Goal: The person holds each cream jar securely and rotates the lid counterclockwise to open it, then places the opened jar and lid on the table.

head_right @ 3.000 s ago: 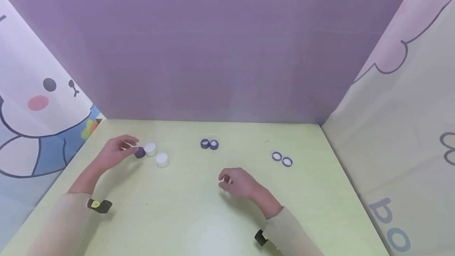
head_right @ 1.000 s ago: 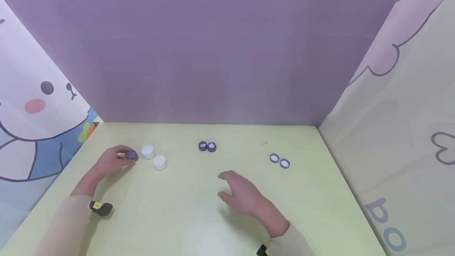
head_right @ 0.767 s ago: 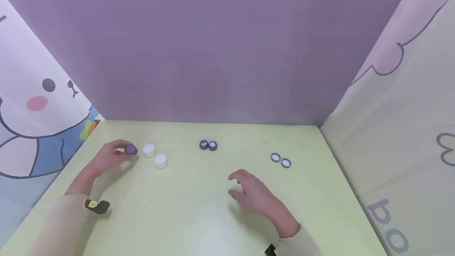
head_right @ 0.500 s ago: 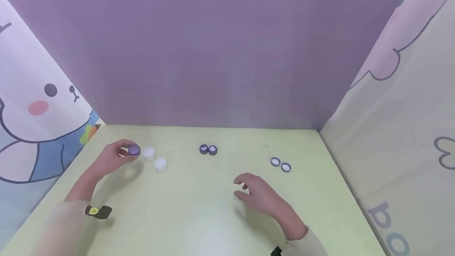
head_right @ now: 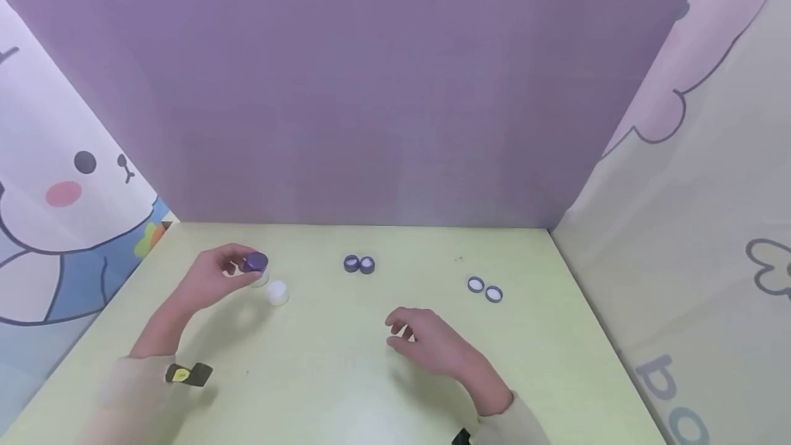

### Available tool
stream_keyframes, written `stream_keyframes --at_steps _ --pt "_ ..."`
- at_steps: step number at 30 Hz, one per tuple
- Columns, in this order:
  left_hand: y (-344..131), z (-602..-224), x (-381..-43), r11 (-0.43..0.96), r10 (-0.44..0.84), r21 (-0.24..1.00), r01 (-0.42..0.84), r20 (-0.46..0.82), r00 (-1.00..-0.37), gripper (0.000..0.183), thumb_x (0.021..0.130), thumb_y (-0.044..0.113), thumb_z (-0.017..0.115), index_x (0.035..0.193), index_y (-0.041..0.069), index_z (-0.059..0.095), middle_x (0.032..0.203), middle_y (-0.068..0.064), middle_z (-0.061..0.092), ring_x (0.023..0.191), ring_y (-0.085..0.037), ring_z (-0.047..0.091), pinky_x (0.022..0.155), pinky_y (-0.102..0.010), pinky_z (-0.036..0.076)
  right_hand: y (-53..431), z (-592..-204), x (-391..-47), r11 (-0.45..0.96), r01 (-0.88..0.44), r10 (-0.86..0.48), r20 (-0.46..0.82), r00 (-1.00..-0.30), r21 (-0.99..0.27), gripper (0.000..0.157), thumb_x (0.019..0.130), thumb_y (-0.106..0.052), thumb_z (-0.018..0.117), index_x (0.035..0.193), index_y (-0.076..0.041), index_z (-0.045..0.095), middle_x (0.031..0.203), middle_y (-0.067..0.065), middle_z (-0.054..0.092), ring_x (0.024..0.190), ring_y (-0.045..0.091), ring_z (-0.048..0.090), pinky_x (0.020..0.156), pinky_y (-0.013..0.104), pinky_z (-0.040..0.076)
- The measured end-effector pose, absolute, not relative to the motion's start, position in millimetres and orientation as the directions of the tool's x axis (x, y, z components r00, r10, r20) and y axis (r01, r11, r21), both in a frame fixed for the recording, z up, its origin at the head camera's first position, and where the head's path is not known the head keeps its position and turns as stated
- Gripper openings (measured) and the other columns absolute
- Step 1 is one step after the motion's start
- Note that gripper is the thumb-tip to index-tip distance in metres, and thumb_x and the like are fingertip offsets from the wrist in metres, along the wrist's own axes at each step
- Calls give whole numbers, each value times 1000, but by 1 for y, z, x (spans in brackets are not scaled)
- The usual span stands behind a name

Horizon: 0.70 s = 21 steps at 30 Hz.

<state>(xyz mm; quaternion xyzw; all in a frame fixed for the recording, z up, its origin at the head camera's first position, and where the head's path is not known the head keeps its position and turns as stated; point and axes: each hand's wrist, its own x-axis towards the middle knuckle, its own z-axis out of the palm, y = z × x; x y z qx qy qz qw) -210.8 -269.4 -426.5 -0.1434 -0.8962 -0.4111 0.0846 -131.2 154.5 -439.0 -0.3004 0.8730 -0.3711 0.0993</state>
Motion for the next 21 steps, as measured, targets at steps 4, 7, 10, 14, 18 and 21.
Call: stream_keyframes --at_steps 4,7,10,14,18,21 --pt "-257 -424 -209 560 235 721 408 335 -913 38 80 26 82 111 9 68 98 -1 67 88 -19 61 76 -32 51 151 -436 -133 534 -468 -601 73 -796 -704 20 97 -22 62 116 -16 62 101 -7 64 89 11 61 80 33 51" --pt "-245 -426 -208 446 288 784 431 331 -899 37 79 19 83 111 9 68 102 -3 68 90 -19 65 79 -31 54 153 -436 -132 531 -466 -606 67 -793 -708 20 97 -23 61 116 -15 62 99 -10 63 88 10 61 78 31 50" --pt "-232 -431 -205 334 345 856 396 280 -896 37 79 14 82 111 6 66 102 -8 68 87 -22 68 76 -31 56 156 -437 -130 539 -447 -606 40 -794 -714 22 97 -24 61 117 -15 61 99 -10 63 87 9 60 77 29 50" --pt "-216 -434 -199 286 353 896 341 232 -906 37 78 12 83 111 6 66 100 -13 67 81 -25 67 68 -33 57 156 -435 -132 548 -437 -597 32 -801 -713 25 97 -24 61 121 -15 58 99 -10 63 87 9 60 77 29 50" --pt "-206 -434 -196 267 312 914 306 219 -925 41 75 9 84 112 6 68 96 -15 68 77 -25 65 62 -31 55 150 -432 -139 540 -449 -596 53 -801 -712 28 97 -24 61 123 -13 57 99 -11 64 87 10 61 78 30 50" --pt "-200 -437 -195 235 276 927 291 223 -935 42 72 7 86 111 4 69 93 -13 69 75 -23 64 61 -27 51 146 -429 -143 533 -448 -600 53 -798 -718 29 97 -23 61 124 -13 56 99 -11 64 87 10 61 79 30 50"
